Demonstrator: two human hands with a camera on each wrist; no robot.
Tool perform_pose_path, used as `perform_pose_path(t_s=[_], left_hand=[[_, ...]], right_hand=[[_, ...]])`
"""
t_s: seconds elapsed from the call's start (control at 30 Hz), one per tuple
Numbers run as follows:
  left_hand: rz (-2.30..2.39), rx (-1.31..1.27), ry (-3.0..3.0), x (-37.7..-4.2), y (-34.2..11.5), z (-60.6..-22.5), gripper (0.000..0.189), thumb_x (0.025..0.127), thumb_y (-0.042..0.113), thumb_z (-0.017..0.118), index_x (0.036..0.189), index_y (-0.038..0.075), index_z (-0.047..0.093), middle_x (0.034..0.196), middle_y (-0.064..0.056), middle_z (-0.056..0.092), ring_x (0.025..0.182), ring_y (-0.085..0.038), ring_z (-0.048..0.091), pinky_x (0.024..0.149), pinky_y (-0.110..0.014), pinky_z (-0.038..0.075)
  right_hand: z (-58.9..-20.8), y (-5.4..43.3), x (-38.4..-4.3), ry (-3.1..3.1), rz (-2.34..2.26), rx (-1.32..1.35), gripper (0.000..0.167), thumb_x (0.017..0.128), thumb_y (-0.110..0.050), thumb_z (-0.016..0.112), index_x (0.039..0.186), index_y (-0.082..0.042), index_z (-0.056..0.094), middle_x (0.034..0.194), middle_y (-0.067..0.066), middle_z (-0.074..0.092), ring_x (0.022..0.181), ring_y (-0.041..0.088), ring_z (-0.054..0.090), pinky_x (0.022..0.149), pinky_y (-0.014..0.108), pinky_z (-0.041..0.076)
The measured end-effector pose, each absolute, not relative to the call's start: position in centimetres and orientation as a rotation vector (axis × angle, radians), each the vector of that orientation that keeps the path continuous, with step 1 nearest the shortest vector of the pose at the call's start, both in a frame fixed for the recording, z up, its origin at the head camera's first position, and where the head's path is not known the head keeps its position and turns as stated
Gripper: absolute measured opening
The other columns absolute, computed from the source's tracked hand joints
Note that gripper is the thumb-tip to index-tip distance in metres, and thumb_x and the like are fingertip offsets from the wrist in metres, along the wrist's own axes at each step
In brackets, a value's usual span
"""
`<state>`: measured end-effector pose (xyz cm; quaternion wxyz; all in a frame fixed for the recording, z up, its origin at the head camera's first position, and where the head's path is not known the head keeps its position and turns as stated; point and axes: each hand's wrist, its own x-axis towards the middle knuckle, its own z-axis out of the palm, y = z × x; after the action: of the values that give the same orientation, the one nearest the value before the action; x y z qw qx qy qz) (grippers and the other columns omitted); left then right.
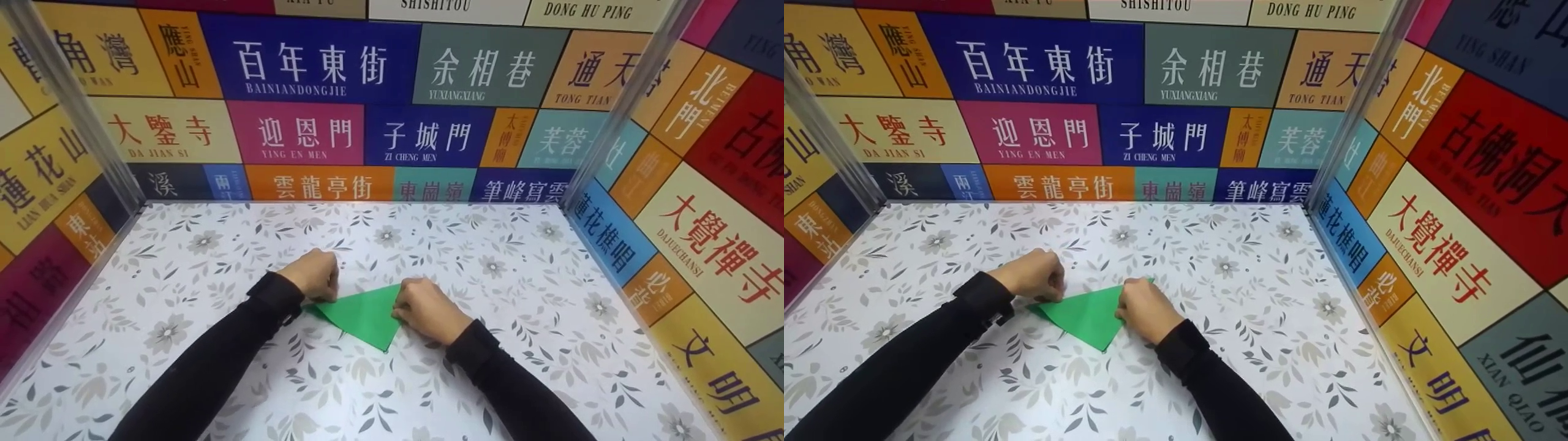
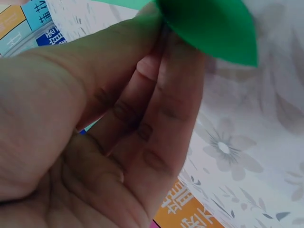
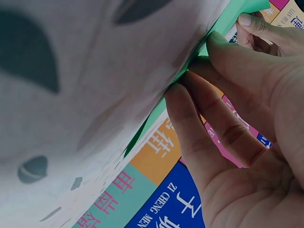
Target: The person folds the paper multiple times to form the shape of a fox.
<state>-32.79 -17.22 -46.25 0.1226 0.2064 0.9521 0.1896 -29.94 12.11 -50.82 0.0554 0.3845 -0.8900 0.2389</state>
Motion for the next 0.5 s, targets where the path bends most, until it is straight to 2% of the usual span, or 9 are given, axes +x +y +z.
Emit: perform_pose_path(t_s=[0.13, 0.33, 0.5], left_hand=[[0.552, 0.648, 2.794, -32.8, -17.6, -46.3, 0.007, 0.087, 0.001, 0.097, 0.088, 0.002, 0.089, 0.079, -0.01, 0.085, 0.065, -0.012, 0.066, 0.067, -0.023, 0.056], [0.581, 0.587, 2.777, -32.3, -18.5, -46.5, 0.01, 0.088, 0.004, 0.098, 0.089, 0.003, 0.089, 0.079, -0.008, 0.084, 0.064, -0.012, 0.066, 0.065, -0.023, 0.056], [0.592, 0.576, 2.832, -31.6, -19.1, -47.0, 0.008, 0.087, 0.001, 0.094, 0.088, 0.004, 0.087, 0.079, -0.006, 0.081, 0.069, -0.015, 0.065, 0.071, -0.028, 0.056]], right_hand=[[-50.8, 12.2, -29.9, -2.702, 0.754, 1.159, 0.009, 0.094, -0.001, 0.093, 0.087, -0.006, 0.09, 0.089, 0.008, 0.079, 0.081, 0.021, 0.074, 0.077, 0.034, 0.065], [-50.9, 12.2, -29.8, -2.685, 0.754, 1.183, 0.008, 0.094, -0.001, 0.093, 0.087, -0.005, 0.09, 0.089, 0.008, 0.079, 0.082, 0.022, 0.076, 0.077, 0.035, 0.067], [-50.8, 12.2, -29.9, -2.701, 0.76, 1.175, 0.008, 0.095, -0.002, 0.093, 0.088, -0.006, 0.091, 0.089, 0.008, 0.079, 0.082, 0.022, 0.075, 0.077, 0.034, 0.066]])
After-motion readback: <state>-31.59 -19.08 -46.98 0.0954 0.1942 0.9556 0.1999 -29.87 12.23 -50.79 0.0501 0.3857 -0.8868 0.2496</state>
